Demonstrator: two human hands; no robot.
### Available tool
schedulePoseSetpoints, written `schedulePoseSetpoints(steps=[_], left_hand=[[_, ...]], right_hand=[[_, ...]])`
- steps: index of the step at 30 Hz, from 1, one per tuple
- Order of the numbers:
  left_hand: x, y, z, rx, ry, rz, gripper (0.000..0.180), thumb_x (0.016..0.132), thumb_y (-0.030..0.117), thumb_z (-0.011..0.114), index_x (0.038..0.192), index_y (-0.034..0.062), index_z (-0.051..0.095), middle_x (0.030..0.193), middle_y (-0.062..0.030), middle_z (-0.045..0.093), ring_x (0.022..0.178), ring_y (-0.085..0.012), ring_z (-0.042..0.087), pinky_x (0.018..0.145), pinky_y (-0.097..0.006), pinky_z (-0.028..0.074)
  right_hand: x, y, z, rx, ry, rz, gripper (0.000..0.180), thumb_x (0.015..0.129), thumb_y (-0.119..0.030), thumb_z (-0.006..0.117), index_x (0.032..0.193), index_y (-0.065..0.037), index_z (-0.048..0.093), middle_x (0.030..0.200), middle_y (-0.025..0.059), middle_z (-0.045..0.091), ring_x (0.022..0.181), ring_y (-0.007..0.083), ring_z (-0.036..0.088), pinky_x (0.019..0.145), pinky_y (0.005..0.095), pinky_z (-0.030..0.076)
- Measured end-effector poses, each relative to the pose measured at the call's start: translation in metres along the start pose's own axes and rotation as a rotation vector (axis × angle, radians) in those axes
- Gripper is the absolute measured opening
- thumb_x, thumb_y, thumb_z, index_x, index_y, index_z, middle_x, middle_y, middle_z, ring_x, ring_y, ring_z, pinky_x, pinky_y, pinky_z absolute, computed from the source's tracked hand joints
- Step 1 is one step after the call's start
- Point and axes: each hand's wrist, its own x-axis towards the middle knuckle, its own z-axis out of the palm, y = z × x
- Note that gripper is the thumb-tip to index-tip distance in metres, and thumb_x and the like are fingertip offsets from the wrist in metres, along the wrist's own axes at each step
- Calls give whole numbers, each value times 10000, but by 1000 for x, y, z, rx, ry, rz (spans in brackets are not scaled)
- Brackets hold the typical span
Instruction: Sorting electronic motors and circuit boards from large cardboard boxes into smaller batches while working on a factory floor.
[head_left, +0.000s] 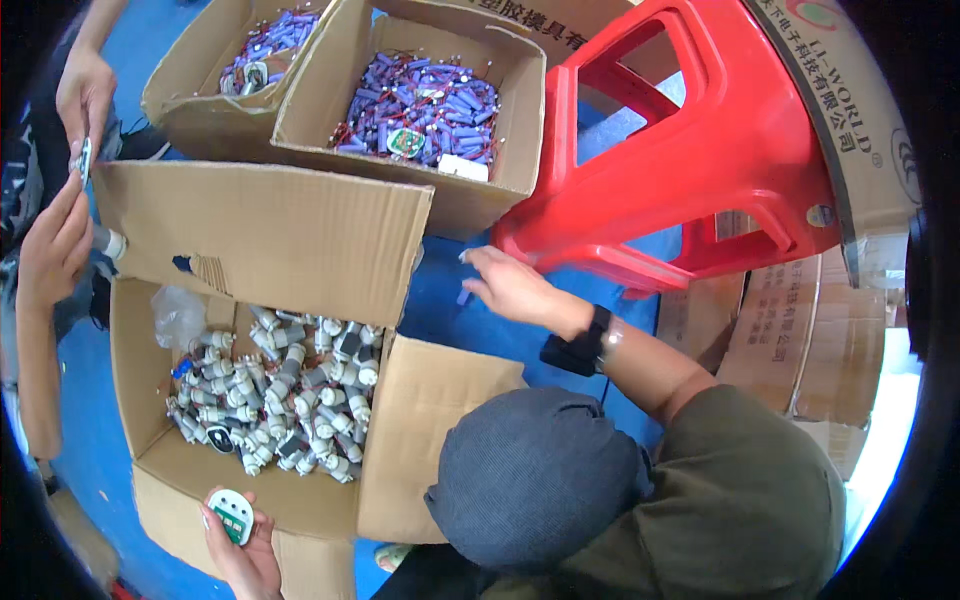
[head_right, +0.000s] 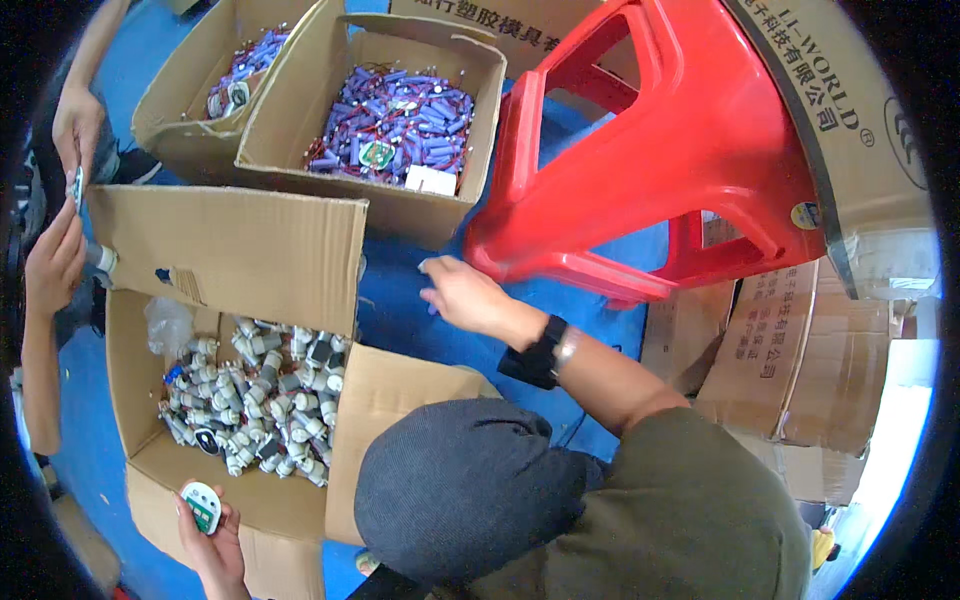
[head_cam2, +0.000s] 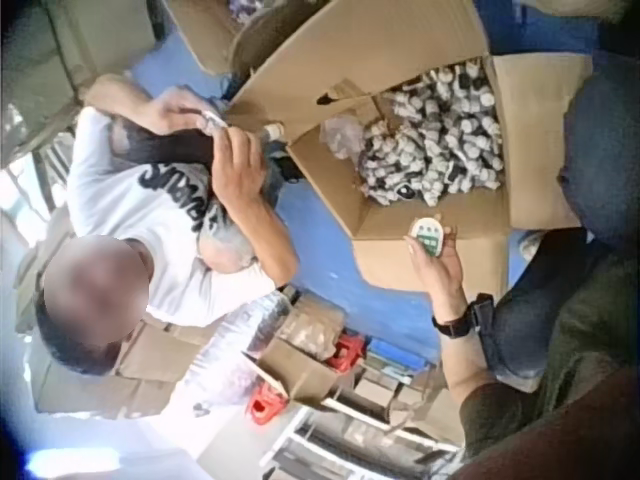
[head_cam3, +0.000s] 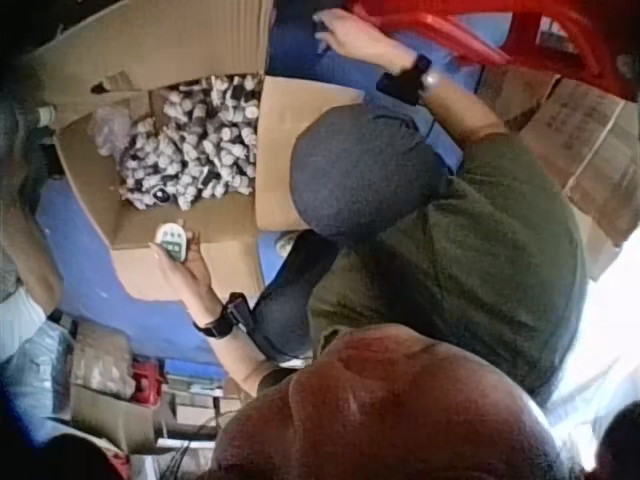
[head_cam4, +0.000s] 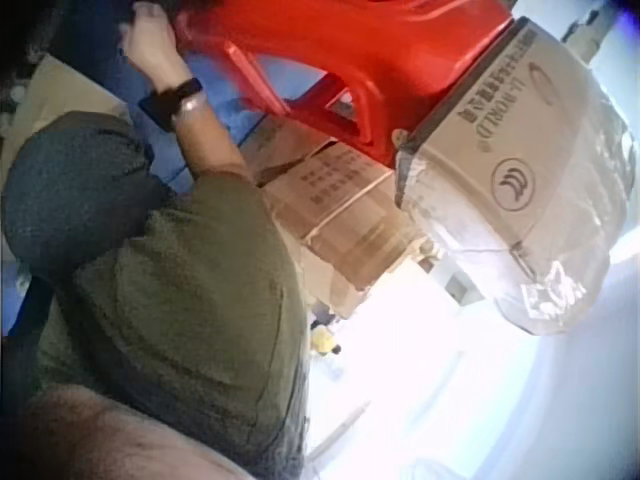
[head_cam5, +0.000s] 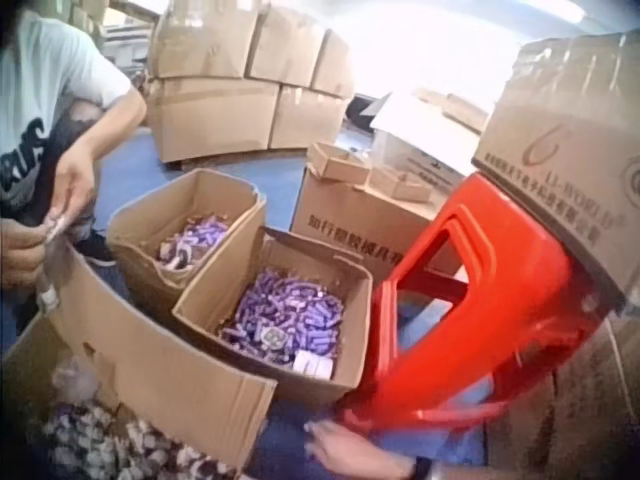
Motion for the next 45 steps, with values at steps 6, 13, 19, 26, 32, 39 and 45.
schedulePoseSetpoints(steps=[6,13,19,26,32,39,45], left_hand=[[5,16,13,72,-133,-18,372,892,384,420,1014,47,519,941,-142,601,701,-185,571,680,-321,469],[8,22,29,116,-176,5,355,898,362,422,1023,42,512,951,-151,598,732,-188,581,690,-325,480],[5,18,12,88,-106,23,334,902,342,420,1027,42,498,954,-156,594,733,-192,580,671,-322,489],[4,17,1,111,-87,-16,362,887,358,447,1035,30,488,940,-146,585,739,-215,580,650,-338,504],[3,16,1,164,-41,31,367,865,366,489,1028,38,490,894,-106,577,752,-194,579,568,-321,518],[20,8,1,181,-14,54,302,883,346,457,977,60,487,811,-85,584,640,-173,578,502,-301,516],[24,10,13,206,-86,31,297,880,343,463,968,60,475,807,-79,581,632,-181,581,486,-309,515]], right_hand=[[31,-76,-118,2,58,-479,157,795,-153,532,892,-30,530,814,150,565,768,318,564,662,395,463],[169,-111,-189,-192,386,-262,225,791,-221,502,891,-68,634,823,172,612,782,331,592,703,411,471],[306,-30,-136,-508,-122,-350,186,697,-167,542,785,-29,630,694,151,609,632,300,582,594,390,448],[325,76,-55,-491,-229,124,268,604,-119,634,857,-32,643,874,180,621,855,314,593,737,375,468],[322,77,-33,-390,-227,165,407,625,-249,730,925,4,624,979,187,601,933,305,579,799,369,462],[325,75,-63,324,-205,362,130,702,-182,646,695,-52,641,621,32,601,491,92,496,421,258,374],[316,51,-106,389,-208,348,131,706,-190,639,668,-65,627,625,25,601,467,86,467,414,248,347]])
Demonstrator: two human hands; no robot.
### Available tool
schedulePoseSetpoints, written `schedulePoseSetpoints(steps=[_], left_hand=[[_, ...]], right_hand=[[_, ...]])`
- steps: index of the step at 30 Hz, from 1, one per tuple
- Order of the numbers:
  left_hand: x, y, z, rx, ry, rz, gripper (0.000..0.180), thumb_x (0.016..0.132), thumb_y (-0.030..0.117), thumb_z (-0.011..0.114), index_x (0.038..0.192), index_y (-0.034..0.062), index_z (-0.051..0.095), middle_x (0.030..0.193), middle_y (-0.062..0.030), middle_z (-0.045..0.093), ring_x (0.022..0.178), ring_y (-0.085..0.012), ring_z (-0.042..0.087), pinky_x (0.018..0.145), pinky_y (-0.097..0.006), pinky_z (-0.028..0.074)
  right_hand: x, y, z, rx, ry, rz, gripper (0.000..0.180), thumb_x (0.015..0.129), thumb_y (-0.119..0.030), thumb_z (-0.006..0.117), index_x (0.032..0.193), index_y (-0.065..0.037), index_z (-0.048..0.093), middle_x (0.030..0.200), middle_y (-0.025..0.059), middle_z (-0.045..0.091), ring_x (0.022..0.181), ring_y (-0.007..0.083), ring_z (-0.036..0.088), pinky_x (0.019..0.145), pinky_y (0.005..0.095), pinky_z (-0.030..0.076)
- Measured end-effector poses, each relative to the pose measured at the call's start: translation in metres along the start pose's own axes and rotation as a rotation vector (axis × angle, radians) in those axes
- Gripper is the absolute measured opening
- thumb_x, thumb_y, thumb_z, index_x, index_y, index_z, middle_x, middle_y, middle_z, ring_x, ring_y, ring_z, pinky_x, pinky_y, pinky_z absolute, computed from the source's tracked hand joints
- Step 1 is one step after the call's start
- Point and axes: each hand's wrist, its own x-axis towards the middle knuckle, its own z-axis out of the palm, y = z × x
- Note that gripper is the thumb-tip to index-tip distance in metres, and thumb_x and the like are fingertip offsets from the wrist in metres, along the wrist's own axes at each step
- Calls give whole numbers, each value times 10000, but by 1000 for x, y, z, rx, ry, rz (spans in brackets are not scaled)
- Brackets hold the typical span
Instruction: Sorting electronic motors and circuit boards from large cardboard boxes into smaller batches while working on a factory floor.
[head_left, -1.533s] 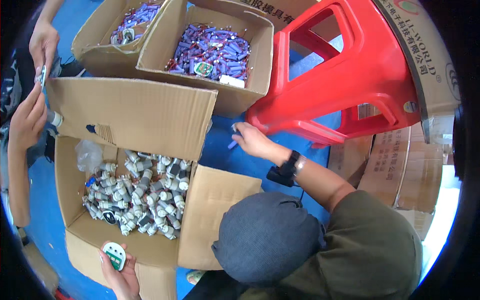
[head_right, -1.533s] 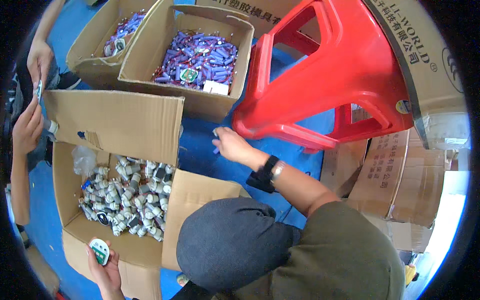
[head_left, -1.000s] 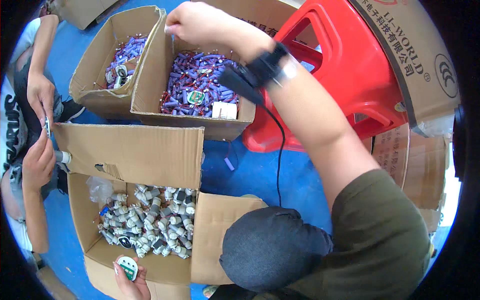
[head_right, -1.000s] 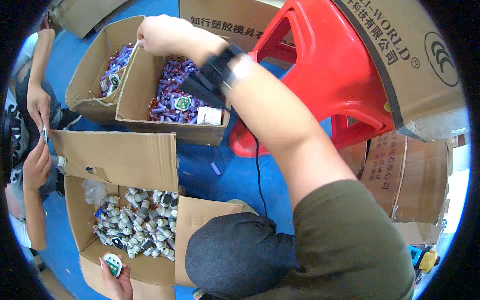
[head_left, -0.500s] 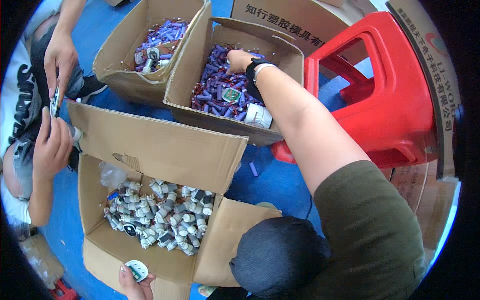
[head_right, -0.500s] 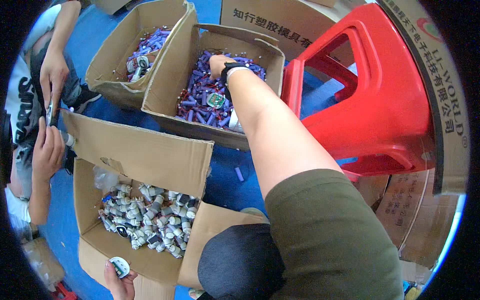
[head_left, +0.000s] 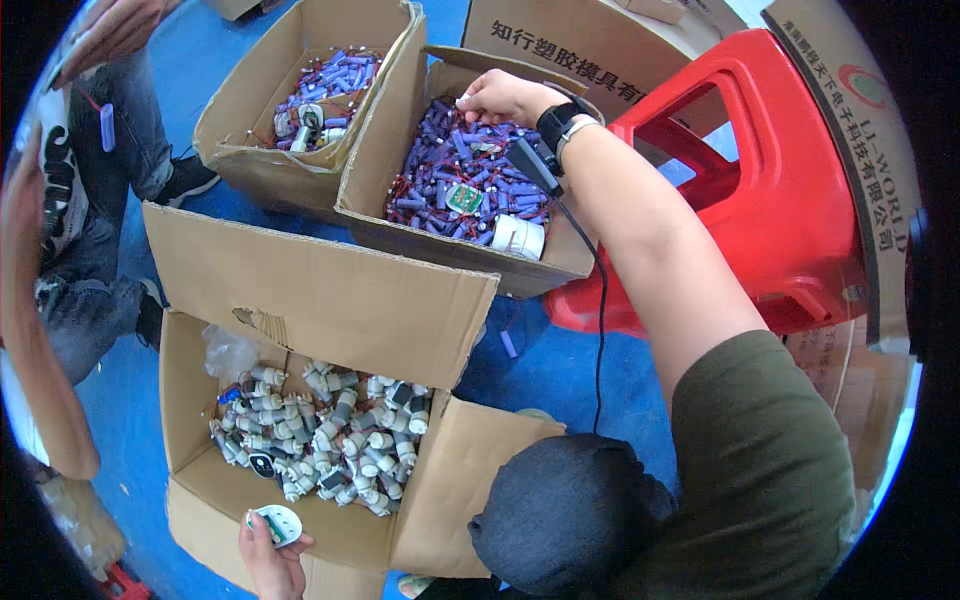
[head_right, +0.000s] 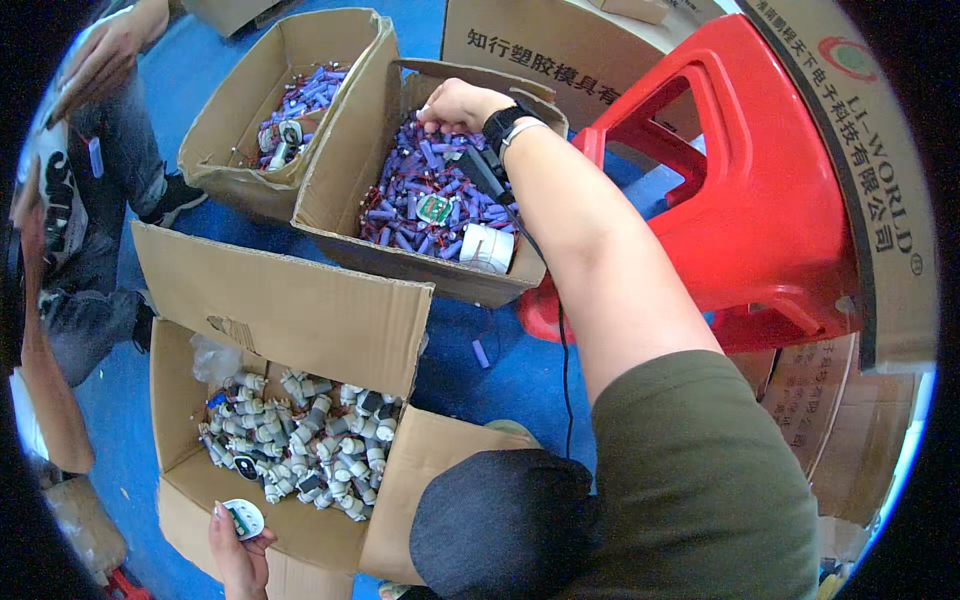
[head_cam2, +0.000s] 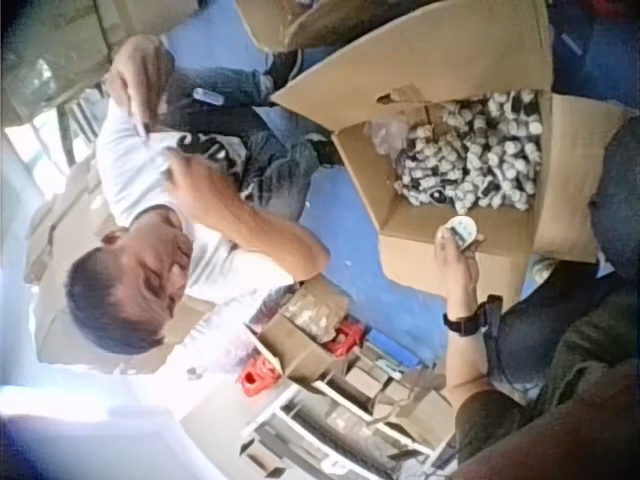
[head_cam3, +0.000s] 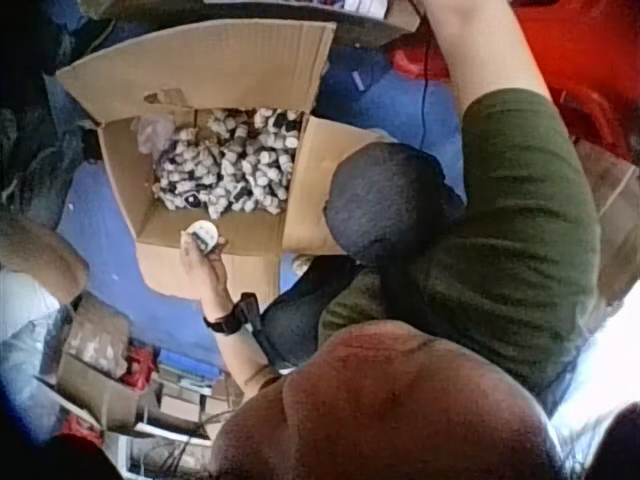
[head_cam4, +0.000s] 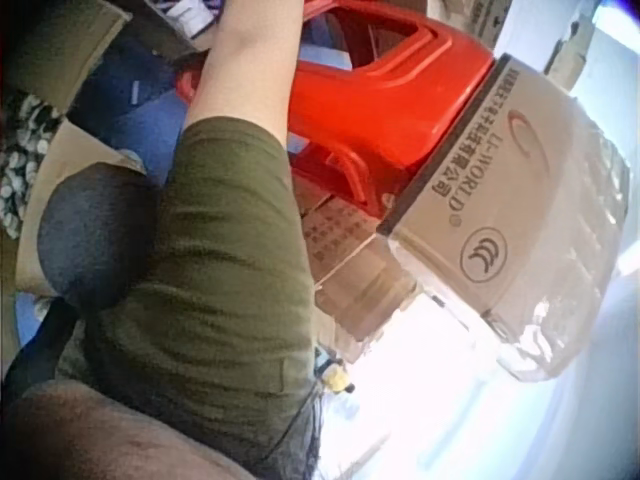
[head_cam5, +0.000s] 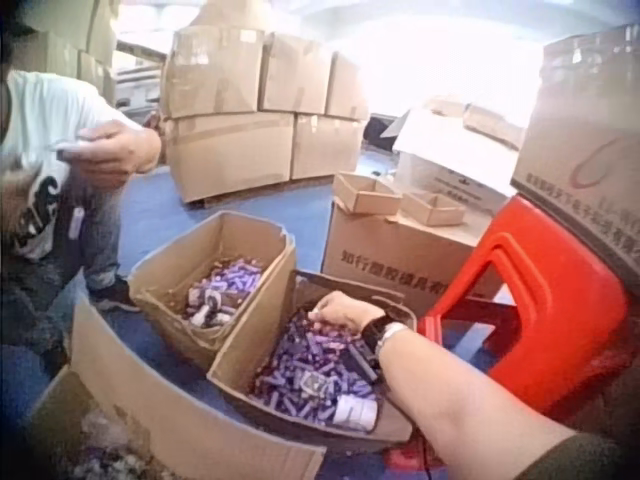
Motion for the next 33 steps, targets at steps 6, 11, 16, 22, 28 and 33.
schedulePoseSetpoints(steps=[6,11,16,22,28,33], left_hand=[[1,-4,0,-40,47,44,283,891,357,430,921,77,450,706,-60,578,497,-174,574,423,-304,505],[-1,-7,-4,-39,32,62,285,890,357,431,923,74,449,707,-54,572,498,-170,566,426,-302,501],[-4,-7,-7,-40,22,6,293,887,350,439,921,59,447,706,-64,574,531,-173,577,427,-302,503],[-7,-3,0,-70,34,40,292,890,339,436,913,48,446,705,-80,579,527,-180,582,437,-304,514],[-16,3,4,-71,-9,60,291,895,333,427,918,44,447,729,-84,580,520,-180,578,445,-303,515],[-14,4,4,-65,-72,63,289,891,327,441,923,40,454,754,-79,581,583,-176,585,483,-316,518]], right_hand=[[-41,-18,0,-1132,-22,-162,282,689,-215,625,773,53,598,767,206,617,742,317,606,646,358,469],[-66,-20,-10,-1212,28,-233,223,725,-197,582,762,23,597,698,167,612,628,261,580,600,368,446],[-70,-51,-18,-581,-51,-189,125,782,-133,572,821,-15,587,715,29,581,663,106,545,628,247,457],[-99,-76,4,321,-149,-421,151,880,-200,492,879,-53,524,923,66,611,848,117,556,764,239,425],[-152,-117,40,865,-518,-612,145,899,-184,447,892,-49,499,823,70,588,775,172,585,729,329,479],[-196,-131,65,1062,-644,-461,110,887,-154,471,886,-48,500,685,14,485,592,107,467,602,276,459]])
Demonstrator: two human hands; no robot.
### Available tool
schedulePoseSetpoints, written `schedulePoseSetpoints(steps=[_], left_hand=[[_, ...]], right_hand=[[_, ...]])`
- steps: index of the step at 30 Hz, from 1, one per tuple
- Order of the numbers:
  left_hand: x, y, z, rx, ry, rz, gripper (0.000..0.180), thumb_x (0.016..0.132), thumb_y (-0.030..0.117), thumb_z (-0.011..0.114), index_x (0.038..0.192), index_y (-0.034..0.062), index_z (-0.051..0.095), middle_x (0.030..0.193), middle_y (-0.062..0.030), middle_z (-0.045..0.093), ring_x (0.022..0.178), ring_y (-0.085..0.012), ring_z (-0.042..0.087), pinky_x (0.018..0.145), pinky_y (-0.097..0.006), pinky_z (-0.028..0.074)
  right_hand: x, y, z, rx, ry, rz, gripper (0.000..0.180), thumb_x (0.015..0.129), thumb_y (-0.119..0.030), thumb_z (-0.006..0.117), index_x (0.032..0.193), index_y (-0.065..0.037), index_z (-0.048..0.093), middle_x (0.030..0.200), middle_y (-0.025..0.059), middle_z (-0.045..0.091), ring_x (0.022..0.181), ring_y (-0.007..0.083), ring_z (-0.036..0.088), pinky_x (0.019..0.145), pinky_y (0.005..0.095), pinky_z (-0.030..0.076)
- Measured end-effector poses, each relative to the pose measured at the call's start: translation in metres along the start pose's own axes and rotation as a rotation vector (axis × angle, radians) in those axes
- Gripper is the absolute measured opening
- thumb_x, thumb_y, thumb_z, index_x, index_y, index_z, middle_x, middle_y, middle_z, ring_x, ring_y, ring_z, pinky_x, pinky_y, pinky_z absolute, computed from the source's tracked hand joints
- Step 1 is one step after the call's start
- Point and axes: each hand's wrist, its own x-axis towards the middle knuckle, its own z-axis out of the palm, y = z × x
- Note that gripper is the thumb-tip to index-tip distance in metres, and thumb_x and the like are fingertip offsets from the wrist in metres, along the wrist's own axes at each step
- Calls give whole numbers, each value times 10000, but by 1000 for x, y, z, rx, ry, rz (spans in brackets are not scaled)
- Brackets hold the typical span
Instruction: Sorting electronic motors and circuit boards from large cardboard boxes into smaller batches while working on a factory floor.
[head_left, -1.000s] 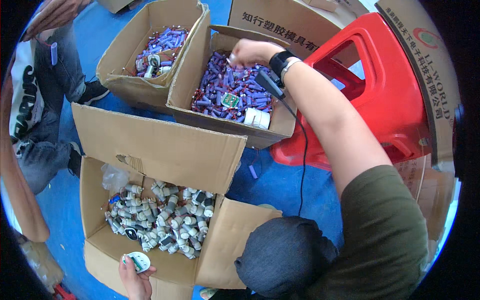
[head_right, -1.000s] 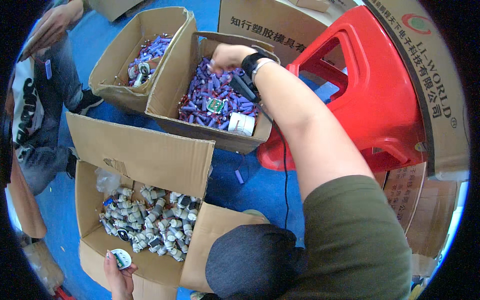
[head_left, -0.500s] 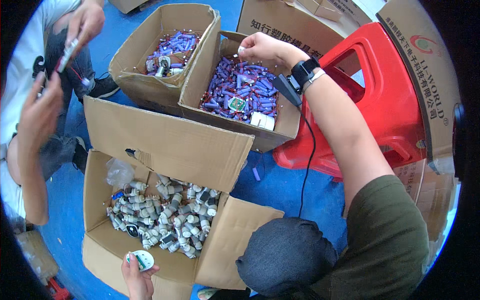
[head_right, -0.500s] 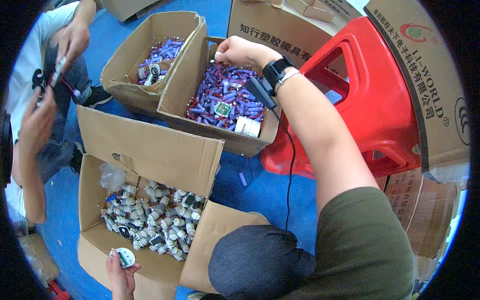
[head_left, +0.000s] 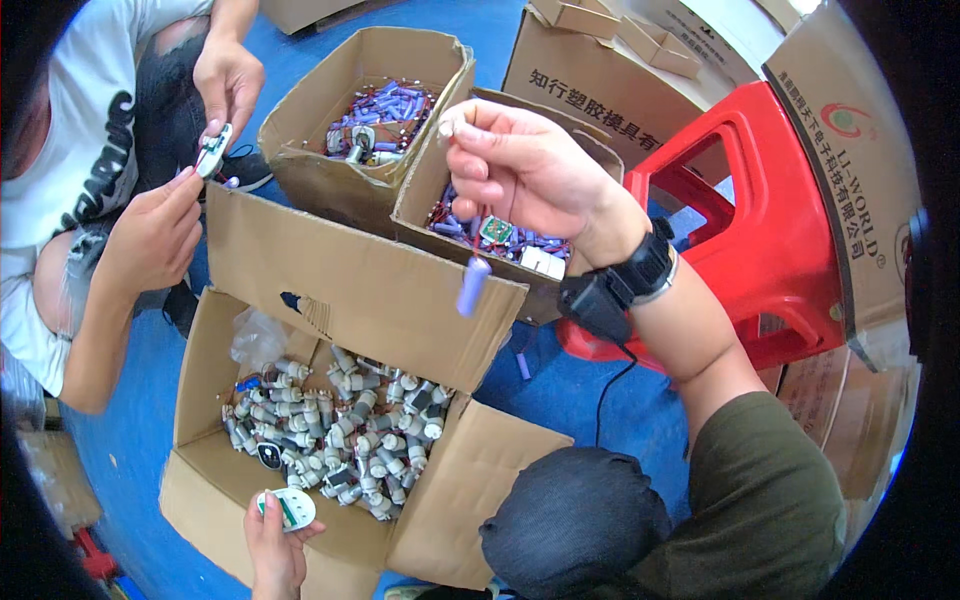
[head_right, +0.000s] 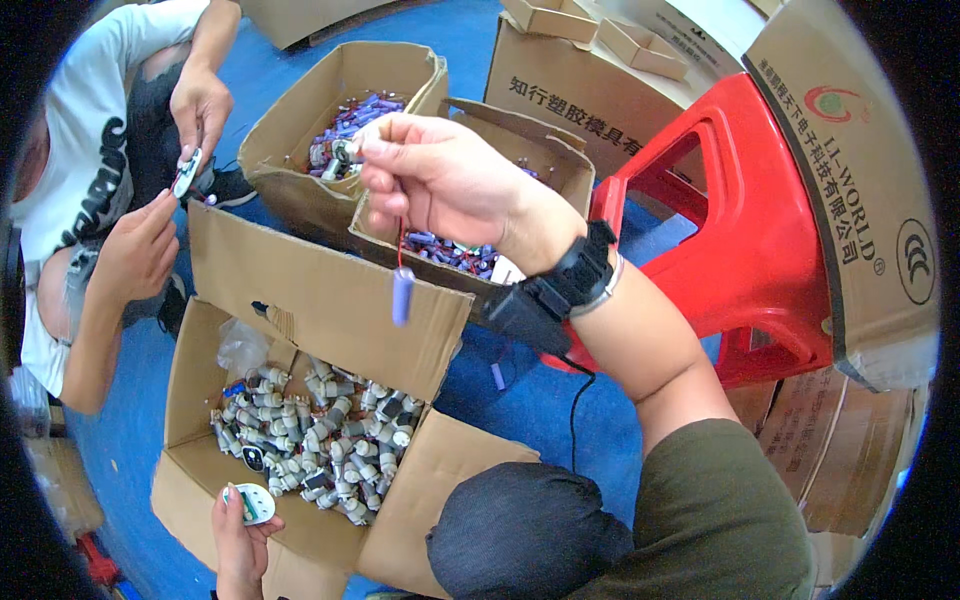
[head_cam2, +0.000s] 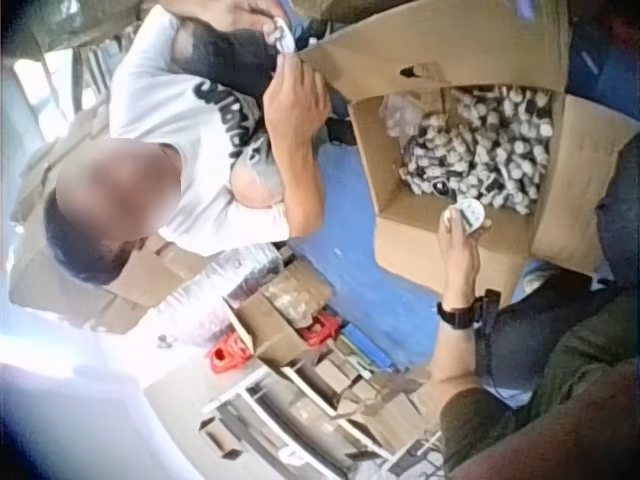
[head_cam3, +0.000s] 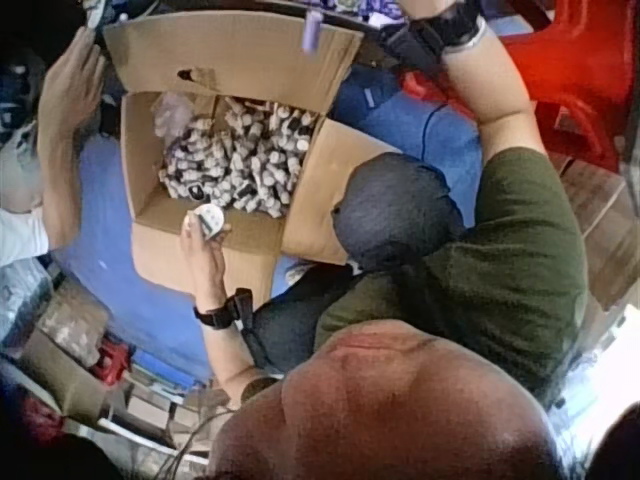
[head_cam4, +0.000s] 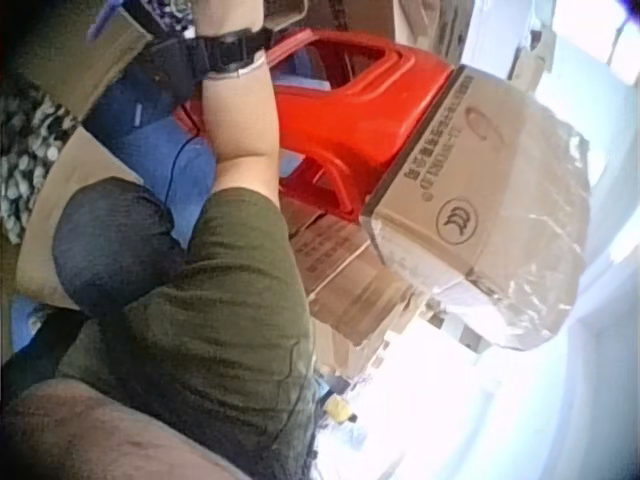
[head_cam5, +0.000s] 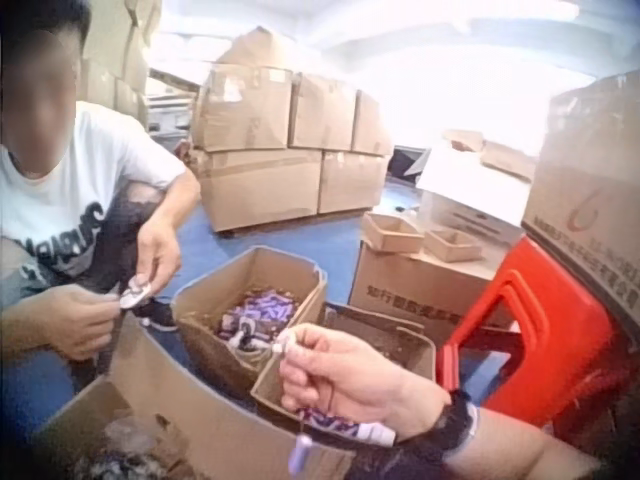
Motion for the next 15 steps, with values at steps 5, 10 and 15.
schedulePoseSetpoints(steps=[5,10,15], left_hand=[[-5,0,-4,-18,-15,12,286,887,323,456,929,41,469,770,-66,579,661,-160,592,517,-322,523],[-8,-3,-2,14,67,23,288,891,342,439,918,57,459,736,-65,585,558,-161,584,464,-281,505],[-10,-6,-3,24,121,22,289,894,342,430,928,57,463,734,-58,581,560,-152,580,462,-281,503]], right_hand=[[5,18,25,-44,-44,42,121,870,-152,507,884,-33,512,685,18,510,614,114,507,614,254,461],[16,38,9,-436,104,27,120,864,-132,512,853,-12,508,699,46,562,617,123,578,581,236,490],[18,49,5,-522,189,59,126,872,-120,487,829,-3,508,691,48,564,599,126,584,561,231,485]])
